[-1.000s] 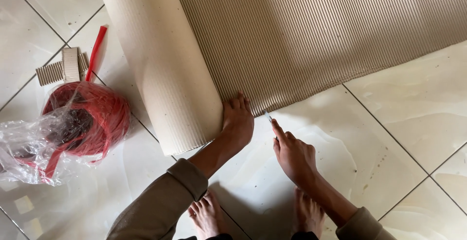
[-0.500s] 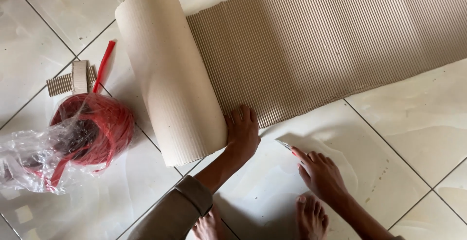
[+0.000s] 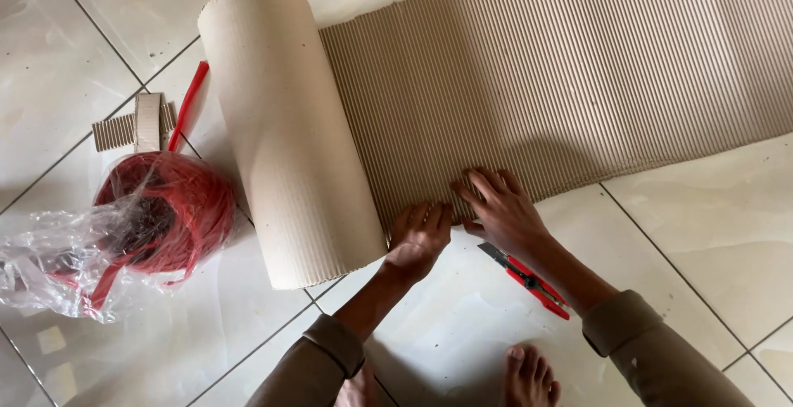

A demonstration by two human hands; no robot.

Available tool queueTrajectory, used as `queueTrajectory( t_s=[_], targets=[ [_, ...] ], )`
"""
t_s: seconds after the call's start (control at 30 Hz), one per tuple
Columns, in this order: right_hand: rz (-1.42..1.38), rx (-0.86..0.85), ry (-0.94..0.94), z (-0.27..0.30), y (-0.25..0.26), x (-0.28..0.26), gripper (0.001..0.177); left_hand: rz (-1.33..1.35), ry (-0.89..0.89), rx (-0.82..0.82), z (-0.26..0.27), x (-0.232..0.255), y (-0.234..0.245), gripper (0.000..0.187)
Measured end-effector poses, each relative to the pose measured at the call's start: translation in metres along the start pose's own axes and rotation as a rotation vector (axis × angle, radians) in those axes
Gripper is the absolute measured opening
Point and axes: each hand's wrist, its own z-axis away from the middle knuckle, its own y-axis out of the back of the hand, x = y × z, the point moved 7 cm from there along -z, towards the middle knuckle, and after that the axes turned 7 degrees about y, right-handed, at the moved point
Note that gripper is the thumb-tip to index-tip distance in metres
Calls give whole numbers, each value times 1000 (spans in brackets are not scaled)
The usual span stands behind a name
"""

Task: Unrolling a large roll of corrugated cardboard and cutting it into smaller sheets using a utility knife on the floor.

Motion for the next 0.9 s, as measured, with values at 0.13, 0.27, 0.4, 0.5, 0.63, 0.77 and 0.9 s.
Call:
queueTrajectory(
  t_s=[0.13,0.27,0.4,0.5,0.63,0.77,0.9],
  targets=[
    [-94,7,25,-2,-4,4,52,114,-58,-7,29,2,-37,12],
    [-114,90,60,-3,6,5,69,249,-70,124,-1,-5,6,19],
    [90,146,-28,-2,3,6,83,339,10,253,-12,-13,23,18],
    [77,226,-105,-5,-3,1,71,311,212,21,-31,-25,36,46],
    [92,283,-61,-1,-13,-1,40,275,255,148,-42,-37,41,54],
    [195,340,-36,-18,16,-7,55,264,296,58,-29,-37,23,69],
    [208,329,-28,-22,24,-5,57,287,323,38,-29,-37,23,64]
  ],
)
